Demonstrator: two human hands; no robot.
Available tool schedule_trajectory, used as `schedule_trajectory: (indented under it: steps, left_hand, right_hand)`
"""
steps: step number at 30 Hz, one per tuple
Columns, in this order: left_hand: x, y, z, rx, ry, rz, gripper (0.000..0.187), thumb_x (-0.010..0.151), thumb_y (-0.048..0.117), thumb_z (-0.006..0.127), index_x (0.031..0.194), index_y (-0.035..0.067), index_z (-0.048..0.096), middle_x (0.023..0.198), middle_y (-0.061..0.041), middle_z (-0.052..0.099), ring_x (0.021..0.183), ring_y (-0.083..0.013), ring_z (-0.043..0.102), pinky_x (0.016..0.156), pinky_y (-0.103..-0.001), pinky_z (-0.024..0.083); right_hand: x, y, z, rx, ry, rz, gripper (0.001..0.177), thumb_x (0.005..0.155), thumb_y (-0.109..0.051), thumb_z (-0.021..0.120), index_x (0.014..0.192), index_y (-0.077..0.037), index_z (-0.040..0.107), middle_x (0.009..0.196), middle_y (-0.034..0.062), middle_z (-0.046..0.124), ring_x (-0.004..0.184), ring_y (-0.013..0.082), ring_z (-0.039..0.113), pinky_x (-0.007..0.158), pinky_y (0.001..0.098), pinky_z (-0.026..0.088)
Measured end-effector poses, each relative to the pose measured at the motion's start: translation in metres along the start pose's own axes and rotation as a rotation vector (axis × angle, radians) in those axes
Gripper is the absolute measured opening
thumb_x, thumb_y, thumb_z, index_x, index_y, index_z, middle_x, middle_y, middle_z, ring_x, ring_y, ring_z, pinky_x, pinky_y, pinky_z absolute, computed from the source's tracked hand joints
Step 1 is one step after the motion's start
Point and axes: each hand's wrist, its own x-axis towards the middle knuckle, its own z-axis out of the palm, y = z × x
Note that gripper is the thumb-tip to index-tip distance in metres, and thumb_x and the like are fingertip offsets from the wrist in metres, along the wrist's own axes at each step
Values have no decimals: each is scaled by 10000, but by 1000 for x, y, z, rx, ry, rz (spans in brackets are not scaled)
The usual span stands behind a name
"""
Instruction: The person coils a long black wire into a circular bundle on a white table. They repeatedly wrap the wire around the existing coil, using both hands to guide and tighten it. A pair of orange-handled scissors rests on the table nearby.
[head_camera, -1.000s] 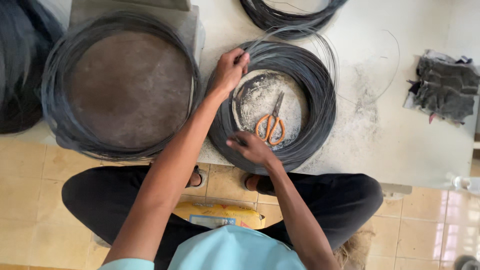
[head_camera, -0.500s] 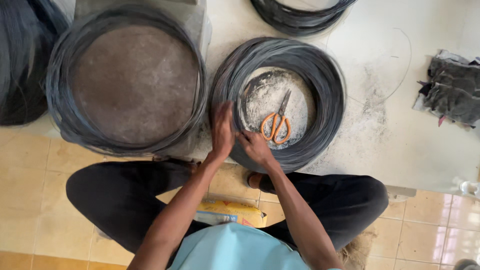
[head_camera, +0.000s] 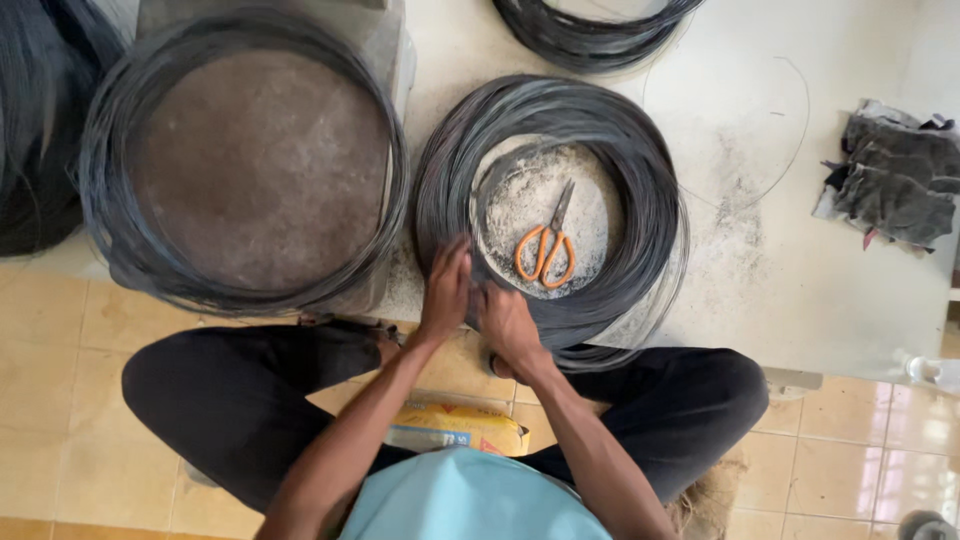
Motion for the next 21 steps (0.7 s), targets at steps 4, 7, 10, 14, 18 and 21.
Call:
schedule_trajectory:
  steps: [4,7,10,14,18,21]
  left_hand:
    - [17,59,-21,-944,-71,-878,849,922,745,329,1335,52,594,1206,-194,679,1114,-341,663,968,-469,512]
    - [42,127,-55,-956,-341,-1008,915,915,693,388,1557,55,252,1634,-193,96,1490,-395,17,1182,-612,23]
    - [51,116,-48,-1557,-44,-1099,687,761,767,584,771,82,620,716,-125,682,703,-296,698,725,-388,563]
    - [39,82,-28,-1120,-190,-855,646,770,596,581,1210,126,631,930,-116,732,863,-212,712,816,-341,558]
    - [33,43,-4,-1035,-126,-777,253,986,334,595,1101,118,657,762,-158,708,728,-245,728,718,-337,582]
    - [34,45,-9,-1110,-84,-806,277,1007,343,548,1069,81,608,663,-127,649,618,-227,703,641,-366,627]
  right_hand:
    - [-8,-51,-39,0,-63,38,310,966,-212,460,832,12,628,697,302,651,754,482,671,668,572,525]
    - [-8,-59,-49,-64,-7,-15,295,971,-239,482,841,-20,631,694,290,647,763,475,677,609,586,526]
    - [2,-55,-54,-2,-58,29,331,952,-341,491,798,-78,619,688,212,663,774,426,686,620,552,537]
    - [9,-23,-37,71,-102,-15,281,947,-305,524,853,-74,656,755,203,687,831,414,688,670,511,549]
    - [1,-7,-38,252,-183,-37,291,872,-354,643,924,-68,660,853,204,700,920,420,678,763,515,535]
    - [-12,-18,-65,145,-206,-129,408,792,-352,717,1009,-21,618,1057,249,639,1033,481,613,908,541,511]
